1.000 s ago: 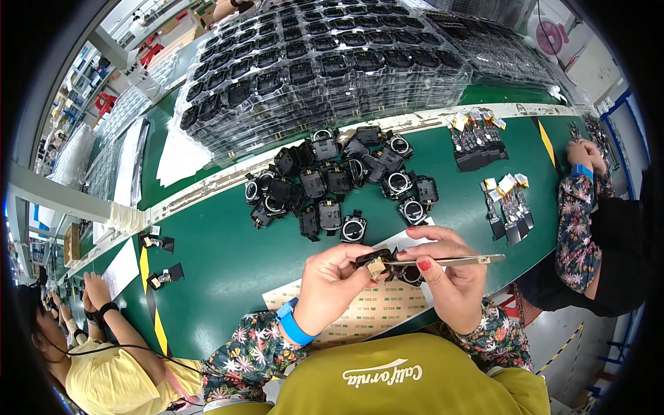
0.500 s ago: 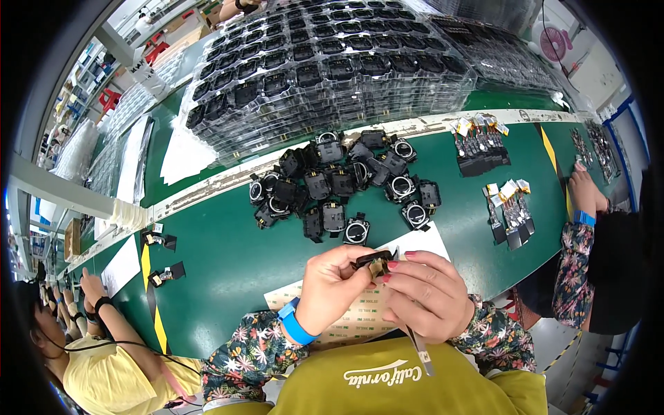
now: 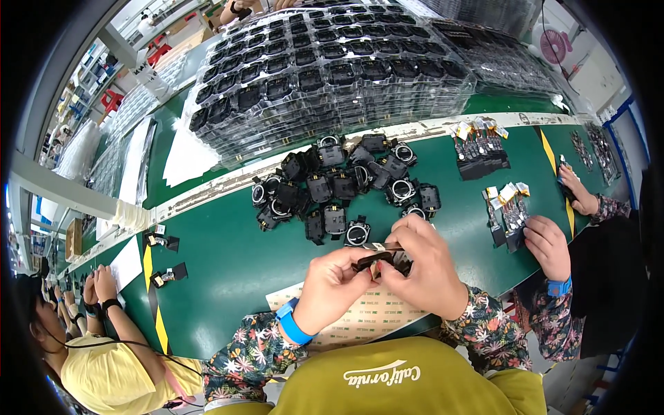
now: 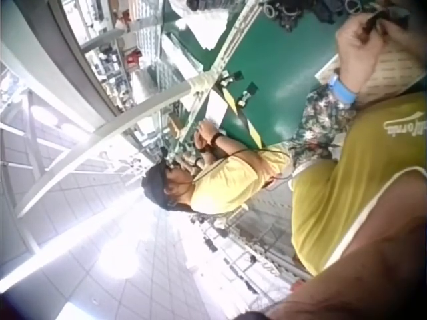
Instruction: The person applies small adhesive labels or stickers to electronic components, specifically drone motors, using tweezers.
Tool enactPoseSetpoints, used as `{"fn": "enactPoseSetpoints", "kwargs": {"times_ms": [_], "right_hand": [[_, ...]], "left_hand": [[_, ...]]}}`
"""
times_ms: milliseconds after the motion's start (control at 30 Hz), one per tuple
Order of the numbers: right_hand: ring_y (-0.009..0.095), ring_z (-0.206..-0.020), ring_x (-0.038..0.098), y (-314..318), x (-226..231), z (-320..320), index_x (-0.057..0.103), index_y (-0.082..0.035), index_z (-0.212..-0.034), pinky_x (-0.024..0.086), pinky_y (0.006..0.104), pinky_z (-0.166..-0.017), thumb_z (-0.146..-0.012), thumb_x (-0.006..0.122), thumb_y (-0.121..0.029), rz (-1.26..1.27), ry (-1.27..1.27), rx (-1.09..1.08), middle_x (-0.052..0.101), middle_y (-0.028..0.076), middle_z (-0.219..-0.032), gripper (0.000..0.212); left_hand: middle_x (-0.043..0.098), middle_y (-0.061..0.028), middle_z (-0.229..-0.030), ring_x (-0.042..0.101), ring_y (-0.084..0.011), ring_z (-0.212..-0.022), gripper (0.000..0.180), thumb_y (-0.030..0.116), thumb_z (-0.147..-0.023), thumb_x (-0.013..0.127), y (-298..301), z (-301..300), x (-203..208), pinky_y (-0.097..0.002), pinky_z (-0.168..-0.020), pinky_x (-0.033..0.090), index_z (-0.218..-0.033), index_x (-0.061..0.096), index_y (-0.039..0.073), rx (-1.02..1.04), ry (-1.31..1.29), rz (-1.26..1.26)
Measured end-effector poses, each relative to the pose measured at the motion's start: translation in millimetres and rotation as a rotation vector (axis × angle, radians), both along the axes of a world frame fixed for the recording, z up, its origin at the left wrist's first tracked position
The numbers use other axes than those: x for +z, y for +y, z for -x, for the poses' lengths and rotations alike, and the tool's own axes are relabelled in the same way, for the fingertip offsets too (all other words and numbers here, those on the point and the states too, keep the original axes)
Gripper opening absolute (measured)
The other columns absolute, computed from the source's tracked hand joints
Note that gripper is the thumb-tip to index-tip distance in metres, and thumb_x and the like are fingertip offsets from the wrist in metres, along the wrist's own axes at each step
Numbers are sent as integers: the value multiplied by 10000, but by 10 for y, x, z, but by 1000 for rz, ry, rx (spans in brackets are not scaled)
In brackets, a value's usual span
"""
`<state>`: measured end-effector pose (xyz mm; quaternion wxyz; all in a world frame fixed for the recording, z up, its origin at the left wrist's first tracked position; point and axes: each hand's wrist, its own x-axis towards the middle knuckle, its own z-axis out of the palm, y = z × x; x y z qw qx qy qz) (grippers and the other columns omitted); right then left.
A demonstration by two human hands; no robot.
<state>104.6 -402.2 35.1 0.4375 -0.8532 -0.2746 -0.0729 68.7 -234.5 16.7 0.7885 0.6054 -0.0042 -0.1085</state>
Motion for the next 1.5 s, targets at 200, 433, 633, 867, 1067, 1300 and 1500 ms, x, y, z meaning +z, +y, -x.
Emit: {"fn": "enactPoseSetpoints", "kwargs": {"times_ms": [200,433,633,867,1067,1300,1500], "right_hand": [[290,-717,522,57,-39,16,517,-19,-795,435,367,-597,-625,658,-49,-22,-3,-19,493,117,-814,223],[230,-688,524,109,27,89,519,11,-819,435,305,-587,-640,677,-45,-18,-80,30,487,126,-842,246],[157,-653,514,-79,121,131,560,21,-844,421,246,-572,-722,671,-72,-95,92,43,496,103,-829,189],[143,-620,510,-297,30,129,572,38,-812,413,228,-558,-773,616,-33,-50,92,-42,507,92,-778,92],[144,-621,514,-306,30,144,571,42,-814,412,232,-552,-768,611,-21,-62,101,-76,509,93,-761,88],[152,-615,519,-269,80,177,566,42,-806,412,235,-544,-758,604,-4,-2,96,-81,508,96,-748,76],[156,-610,521,-247,85,198,567,39,-804,411,235,-531,-752,596,11,-9,61,-67,513,95,-741,66]], "left_hand": [[631,-39,-912,571,-39,-766,220,-68,-831,523,100,-11,-71,-195,-654,493,-1041,581,-32,-70,34,-56],[637,-67,-953,587,-75,-804,213,-96,-841,505,194,21,40,-207,-683,485,-1030,588,-43,-22,-16,-15],[630,-53,-895,590,-88,-770,191,-105,-825,501,881,216,48,-210,-666,473,-970,595,-24,250,-54,-190],[624,-52,-881,595,-127,-763,180,-74,-797,553,2118,885,-178,-230,-695,485,-964,590,-19,637,3,-777],[622,-101,-983,603,-244,-857,284,-60,-711,593,2622,1119,-148,-333,-799,481,-986,597,12,724,-122,-1734],[428,-161,-1349,364,-354,-1270,455,58,-770,458,2957,785,-122,-410,-1045,290,-1219,531,85,653,-372,-1769],[393,-169,-1380,289,-352,-1321,474,108,-823,401,3306,447,-144,-392,-1080,240,-1291,480,95,423,-347,-1731]]}}
